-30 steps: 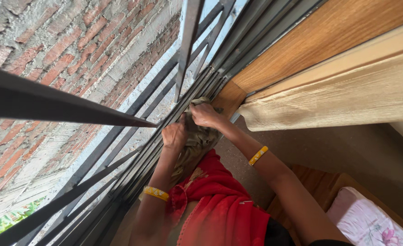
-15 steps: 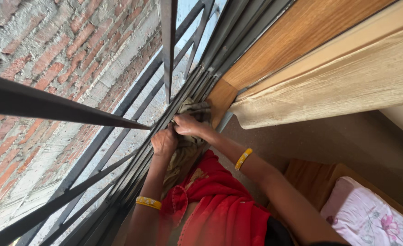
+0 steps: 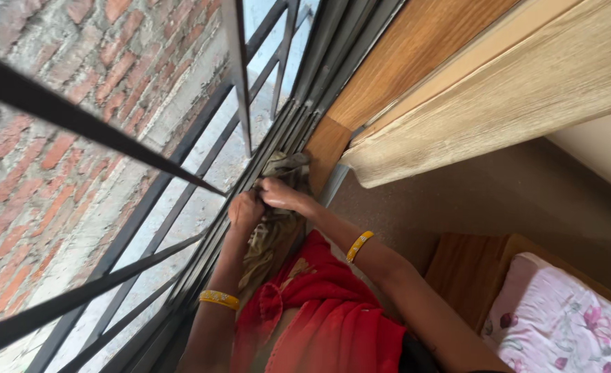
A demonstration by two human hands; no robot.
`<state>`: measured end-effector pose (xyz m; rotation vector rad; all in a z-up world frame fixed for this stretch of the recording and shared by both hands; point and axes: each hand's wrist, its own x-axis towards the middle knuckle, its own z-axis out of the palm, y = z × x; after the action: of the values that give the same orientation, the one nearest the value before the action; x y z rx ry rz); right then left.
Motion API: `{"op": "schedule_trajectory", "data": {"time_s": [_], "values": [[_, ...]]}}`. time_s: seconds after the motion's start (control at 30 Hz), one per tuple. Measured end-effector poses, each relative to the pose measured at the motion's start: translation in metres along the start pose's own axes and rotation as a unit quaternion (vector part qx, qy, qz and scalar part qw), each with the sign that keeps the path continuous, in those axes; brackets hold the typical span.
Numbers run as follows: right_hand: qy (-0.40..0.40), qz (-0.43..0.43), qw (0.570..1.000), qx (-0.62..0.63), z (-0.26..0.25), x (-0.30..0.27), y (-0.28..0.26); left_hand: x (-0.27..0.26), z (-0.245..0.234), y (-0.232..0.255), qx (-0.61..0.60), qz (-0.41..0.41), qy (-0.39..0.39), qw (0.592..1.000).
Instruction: The person cleans a window track by hand using a cloth, moving the cloth along the metal grooves and wiping the surrounding wooden frame.
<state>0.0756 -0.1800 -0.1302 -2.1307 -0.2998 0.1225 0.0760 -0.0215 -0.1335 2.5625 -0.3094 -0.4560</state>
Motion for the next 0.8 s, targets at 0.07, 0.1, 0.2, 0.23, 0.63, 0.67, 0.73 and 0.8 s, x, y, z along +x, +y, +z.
{"op": "schedule_trajectory", "data": {"time_s": [0.07,0.1,0.2,0.23,0.63,0.67,0.73,0.8], "values": [[-0.029,0.044,0.994,0.1,-0.001,-0.009,-0.006,-0.009,0.0,-0.009,-0.035,0.032,0.03,0.998],[-0.053,0.087,0.976,0.195,0.0,-0.018,-0.011,-0.011,0.001,-0.012,-0.055,0.046,0.048,0.996],[-0.089,0.222,0.909,0.342,-0.008,-0.035,-0.04,-0.027,0.011,-0.023,-0.095,-0.001,0.042,0.995],[-0.1,0.266,0.885,0.37,-0.011,-0.039,-0.059,-0.044,0.012,-0.029,-0.097,0.027,0.079,0.992],[0.156,0.136,0.846,0.491,0.007,-0.001,-0.113,-0.095,-0.088,0.035,-0.012,0.148,0.305,0.941],[0.136,0.15,0.818,0.539,0.003,0.01,-0.104,-0.092,-0.092,0.034,-0.017,0.122,0.272,0.954],[0.093,0.182,0.749,0.63,0.001,0.024,-0.089,-0.097,-0.095,0.034,-0.021,0.085,0.244,0.966],[0.059,0.194,0.622,0.756,-0.005,0.037,-0.073,-0.1,-0.099,0.034,-0.019,0.069,0.26,0.963]]}}
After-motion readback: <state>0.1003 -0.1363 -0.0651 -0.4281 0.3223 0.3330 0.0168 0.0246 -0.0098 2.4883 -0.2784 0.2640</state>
